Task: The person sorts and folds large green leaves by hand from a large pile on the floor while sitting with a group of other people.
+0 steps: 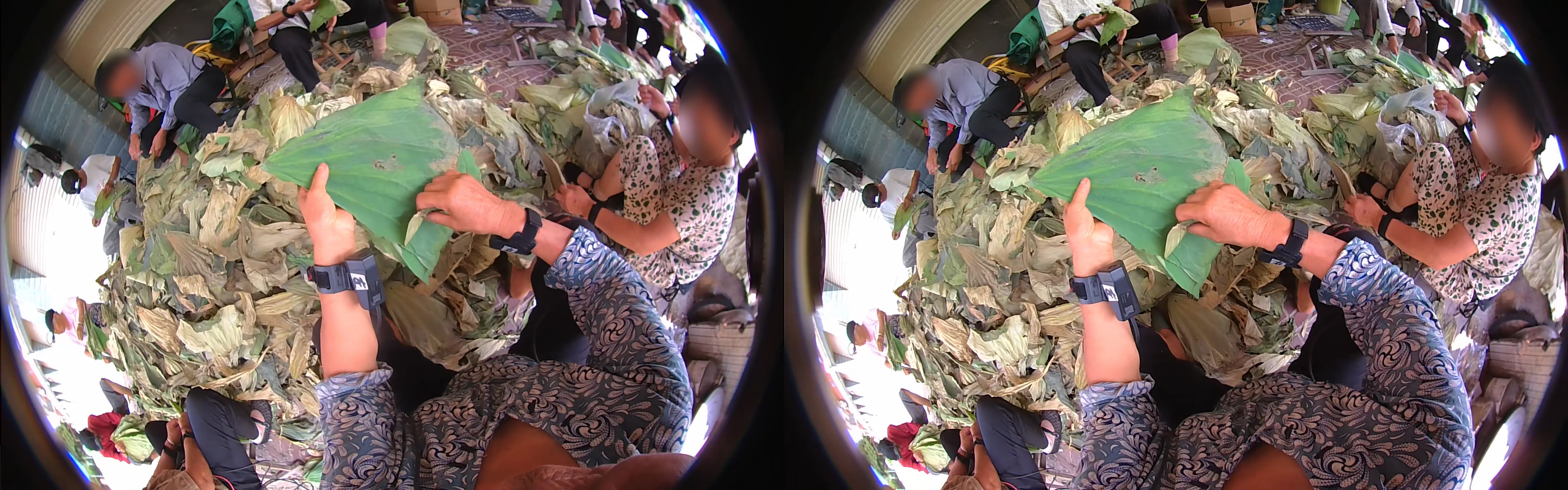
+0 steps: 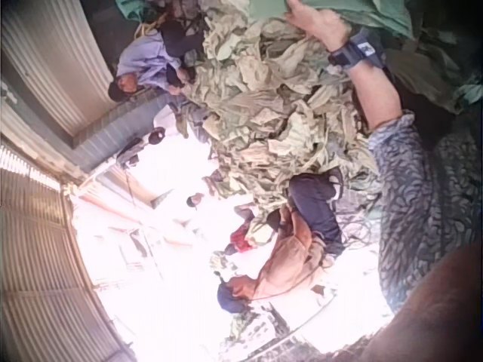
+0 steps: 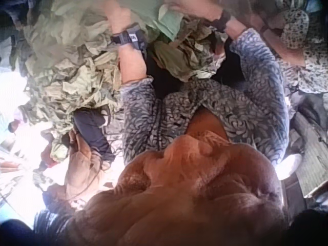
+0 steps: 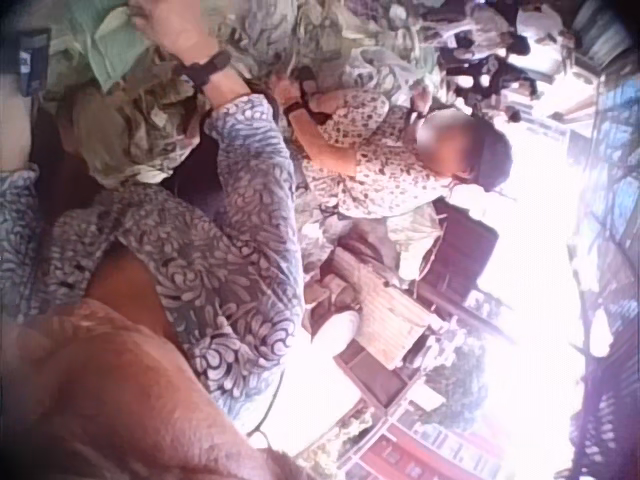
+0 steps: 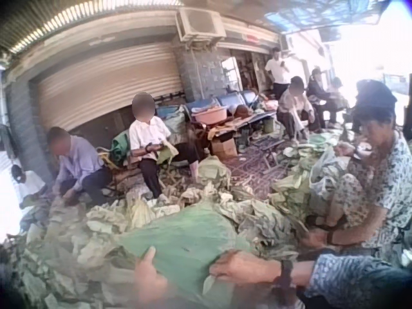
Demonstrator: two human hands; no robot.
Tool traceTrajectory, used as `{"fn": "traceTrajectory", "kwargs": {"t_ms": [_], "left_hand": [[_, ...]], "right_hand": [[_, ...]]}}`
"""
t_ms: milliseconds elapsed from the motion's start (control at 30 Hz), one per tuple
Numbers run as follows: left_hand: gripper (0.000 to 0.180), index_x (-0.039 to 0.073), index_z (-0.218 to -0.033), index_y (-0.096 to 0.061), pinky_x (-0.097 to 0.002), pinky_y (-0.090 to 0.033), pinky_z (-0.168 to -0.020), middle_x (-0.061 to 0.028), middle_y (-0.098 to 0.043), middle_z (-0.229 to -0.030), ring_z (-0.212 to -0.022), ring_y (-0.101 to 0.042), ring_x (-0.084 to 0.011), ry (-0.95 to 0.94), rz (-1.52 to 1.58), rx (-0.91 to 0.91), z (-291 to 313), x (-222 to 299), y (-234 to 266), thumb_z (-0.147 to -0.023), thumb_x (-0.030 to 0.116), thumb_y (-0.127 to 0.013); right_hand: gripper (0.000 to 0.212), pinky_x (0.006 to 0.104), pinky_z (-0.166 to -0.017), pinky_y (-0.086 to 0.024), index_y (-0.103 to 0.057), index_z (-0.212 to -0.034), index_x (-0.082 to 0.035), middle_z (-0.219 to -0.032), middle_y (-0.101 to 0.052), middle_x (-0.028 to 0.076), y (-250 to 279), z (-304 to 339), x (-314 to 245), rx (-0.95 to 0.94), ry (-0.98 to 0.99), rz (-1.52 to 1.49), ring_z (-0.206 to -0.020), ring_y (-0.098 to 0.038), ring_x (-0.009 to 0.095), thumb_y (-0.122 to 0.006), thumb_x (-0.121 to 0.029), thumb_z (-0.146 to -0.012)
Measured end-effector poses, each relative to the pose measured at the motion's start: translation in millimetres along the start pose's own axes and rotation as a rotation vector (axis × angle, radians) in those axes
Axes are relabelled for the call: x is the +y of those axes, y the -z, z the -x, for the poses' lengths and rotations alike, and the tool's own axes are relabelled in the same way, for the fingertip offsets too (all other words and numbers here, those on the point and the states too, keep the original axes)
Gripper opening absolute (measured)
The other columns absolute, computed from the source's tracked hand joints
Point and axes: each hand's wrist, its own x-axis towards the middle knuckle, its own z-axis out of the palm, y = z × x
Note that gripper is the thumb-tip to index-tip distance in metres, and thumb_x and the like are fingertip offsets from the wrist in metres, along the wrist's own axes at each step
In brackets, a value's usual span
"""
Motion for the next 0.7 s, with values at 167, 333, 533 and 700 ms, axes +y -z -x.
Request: {"fn": "traceTrajectory", "kwargs": {"t_ms": [167, 333, 533, 700], "left_hand": [[0.028, 0.001, -0.107, -0.046, -0.0379, -0.047, -0.073, -0.0092, -0.053, -0.101, -0.089, -0.053, -0.0230, 0.033, 0.047, 0.207, -11.7, 8.1, 13.0, -0.080, 0.007, -0.053], [0.025, -0.002, -0.101, -0.049, -0.0351, -0.048, -0.068, -0.0086, -0.055, -0.095, -0.081, -0.055, -0.0200, -0.076, -0.079, 0.159, -0.7, 11.0, 6.8, -0.080, 0.011, -0.055], [0.023, 0.000, -0.099, -0.050, -0.0311, -0.046, -0.066, -0.0075, -0.056, -0.093, -0.076, -0.055, -0.0183, 0.040, 0.001, 0.204, -7.0, 2.7, 5.2, -0.081, 0.014, -0.051], [0.027, 0.002, -0.108, -0.048, -0.0351, -0.045, -0.077, -0.0060, -0.054, -0.104, -0.088, -0.055, -0.0202, -0.016, -0.068, 0.167, -13.4, -0.9, 9.2, -0.085, 0.017, -0.048]], "right_hand": [[0.021, 0.0346, -0.074, -0.038, -0.051, -0.082, -0.009, -0.073, -0.049, 0.005, 0.4, -1.5, 0.0, 0.065, 0.170, 0.044, -0.077, -0.050, 0.024, -0.061, -0.009, -0.063], [0.021, 0.0350, -0.075, -0.037, -0.051, -0.083, -0.009, -0.072, -0.049, 0.006, -1.9, 2.2, 4.2, -0.028, 0.065, 0.105, -0.076, -0.051, 0.024, -0.059, -0.009, -0.064], [0.026, 0.0337, -0.078, -0.037, -0.052, -0.089, -0.011, -0.073, -0.049, 0.005, -24.2, 3.8, -3.8, -0.139, 0.067, 0.128, -0.074, -0.053, 0.024, -0.055, -0.005, -0.063], [0.025, 0.0355, -0.078, -0.037, -0.054, -0.089, -0.010, -0.077, -0.053, 0.006, -33.9, 1.7, -2.5, -0.174, 0.075, 0.079, -0.075, -0.054, 0.024, -0.050, -0.003, -0.065]]}}
